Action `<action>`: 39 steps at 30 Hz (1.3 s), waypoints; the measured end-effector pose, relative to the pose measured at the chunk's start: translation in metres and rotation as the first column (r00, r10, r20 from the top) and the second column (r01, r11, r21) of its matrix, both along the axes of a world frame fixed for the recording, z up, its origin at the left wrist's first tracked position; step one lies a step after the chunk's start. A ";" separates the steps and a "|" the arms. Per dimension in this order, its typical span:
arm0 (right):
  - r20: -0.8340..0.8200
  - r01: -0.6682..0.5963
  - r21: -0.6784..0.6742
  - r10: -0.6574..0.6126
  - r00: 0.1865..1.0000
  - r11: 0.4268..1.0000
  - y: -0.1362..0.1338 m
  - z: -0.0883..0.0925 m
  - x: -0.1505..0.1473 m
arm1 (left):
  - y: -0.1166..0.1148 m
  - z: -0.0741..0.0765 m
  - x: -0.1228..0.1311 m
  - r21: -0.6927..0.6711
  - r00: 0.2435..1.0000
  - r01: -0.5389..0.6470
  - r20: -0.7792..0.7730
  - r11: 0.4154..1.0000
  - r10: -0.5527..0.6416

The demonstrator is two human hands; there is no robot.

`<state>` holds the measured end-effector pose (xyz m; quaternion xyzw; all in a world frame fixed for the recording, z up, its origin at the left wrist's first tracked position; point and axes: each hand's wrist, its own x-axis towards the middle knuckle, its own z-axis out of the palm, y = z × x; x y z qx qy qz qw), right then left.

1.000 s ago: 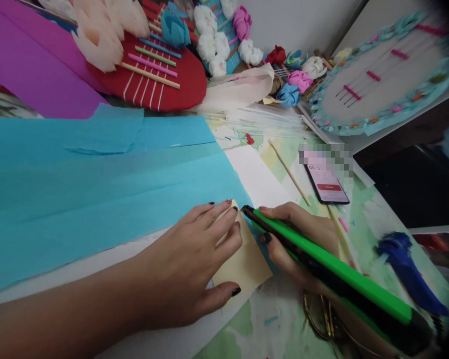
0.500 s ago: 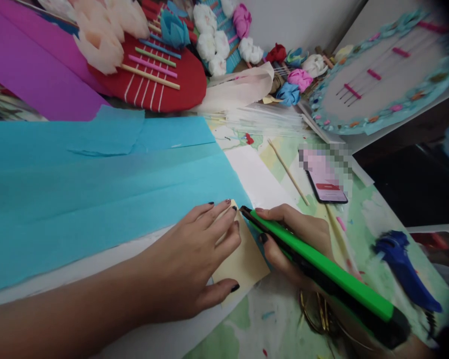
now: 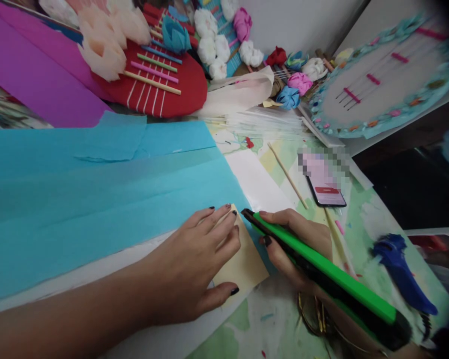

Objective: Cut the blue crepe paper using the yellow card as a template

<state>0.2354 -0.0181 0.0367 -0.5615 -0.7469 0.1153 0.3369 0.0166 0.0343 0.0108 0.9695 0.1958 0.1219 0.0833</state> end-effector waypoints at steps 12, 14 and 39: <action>-0.020 0.006 0.006 -0.006 1.000 1.000 0.005 -0.004 -0.005 | 0.001 0.000 0.001 -0.013 1.000 0.001 0.024 1.000 -0.001; -0.053 0.010 0.035 -0.009 0.999 0.999 0.006 -0.008 -0.005 | 0.003 -0.001 0.000 0.006 0.999 0.025 0.026 1.000 -0.025; 0.061 0.001 0.025 -0.003 0.998 1.000 0.006 -0.010 -0.005 | 0.004 0.000 -0.001 0.008 1.000 0.030 0.003 1.000 -0.030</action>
